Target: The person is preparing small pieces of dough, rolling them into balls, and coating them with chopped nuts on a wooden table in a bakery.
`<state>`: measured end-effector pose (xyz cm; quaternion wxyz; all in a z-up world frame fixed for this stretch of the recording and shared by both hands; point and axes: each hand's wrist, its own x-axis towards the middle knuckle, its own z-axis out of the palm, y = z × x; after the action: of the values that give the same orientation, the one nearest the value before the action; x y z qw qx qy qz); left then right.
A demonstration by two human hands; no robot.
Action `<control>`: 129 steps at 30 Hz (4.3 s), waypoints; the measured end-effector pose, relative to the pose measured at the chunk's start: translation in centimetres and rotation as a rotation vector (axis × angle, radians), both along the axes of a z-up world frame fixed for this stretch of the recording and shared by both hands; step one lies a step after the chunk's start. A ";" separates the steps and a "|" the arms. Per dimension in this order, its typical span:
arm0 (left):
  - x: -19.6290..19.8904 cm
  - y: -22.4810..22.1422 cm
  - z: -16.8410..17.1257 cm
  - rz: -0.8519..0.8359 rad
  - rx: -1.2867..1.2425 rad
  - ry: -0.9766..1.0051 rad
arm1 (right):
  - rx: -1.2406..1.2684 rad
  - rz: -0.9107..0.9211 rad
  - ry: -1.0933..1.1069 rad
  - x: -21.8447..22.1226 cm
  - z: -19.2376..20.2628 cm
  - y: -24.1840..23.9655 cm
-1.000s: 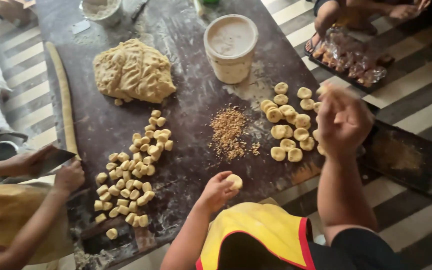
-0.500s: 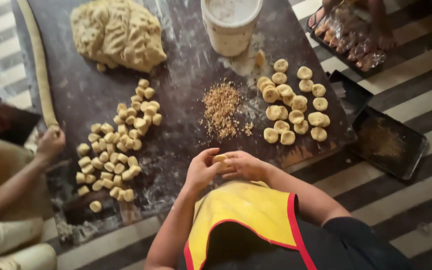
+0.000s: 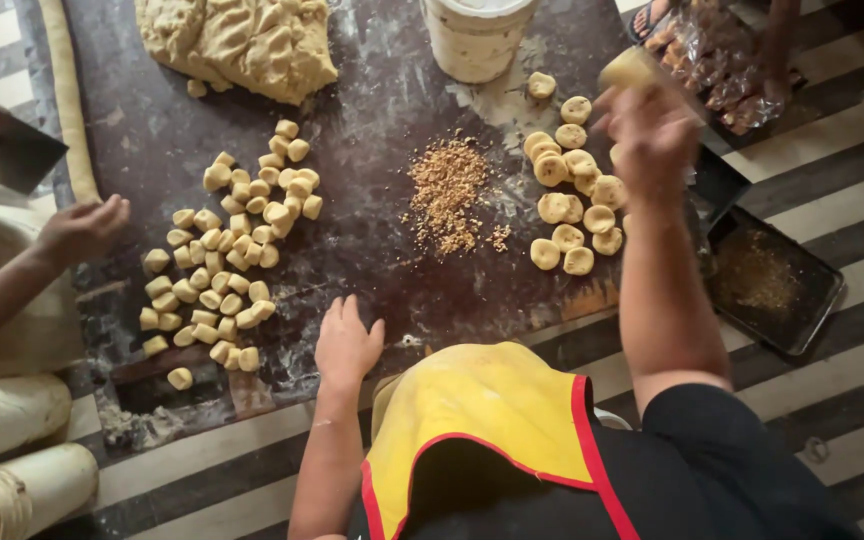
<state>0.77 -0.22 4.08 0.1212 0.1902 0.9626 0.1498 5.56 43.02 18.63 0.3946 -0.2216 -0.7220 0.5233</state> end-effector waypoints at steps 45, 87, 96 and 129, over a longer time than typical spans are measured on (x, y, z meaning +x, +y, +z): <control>-4.9 -10.4 -5.8 0.534 0.185 0.492 | 0.730 1.254 -0.196 -18.6 -18.2 -39.9; -4.8 0.0 -4.1 0.432 1.480 -1.236 | 0.333 0.557 -0.741 3.7 -15.3 -16.6; -3.5 1.2 -4.0 0.429 1.181 -1.076 | 0.444 0.648 -0.725 3.7 -16.6 -17.0; -5.9 8.4 -6.2 -0.062 0.633 0.119 | 0.572 0.470 -0.590 -1.3 -16.2 -17.0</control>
<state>-5.15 8.18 -2.12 0.0038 0.2562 0.8674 0.4267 4.22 25.98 2.47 0.0887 -0.0739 -0.9490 0.2933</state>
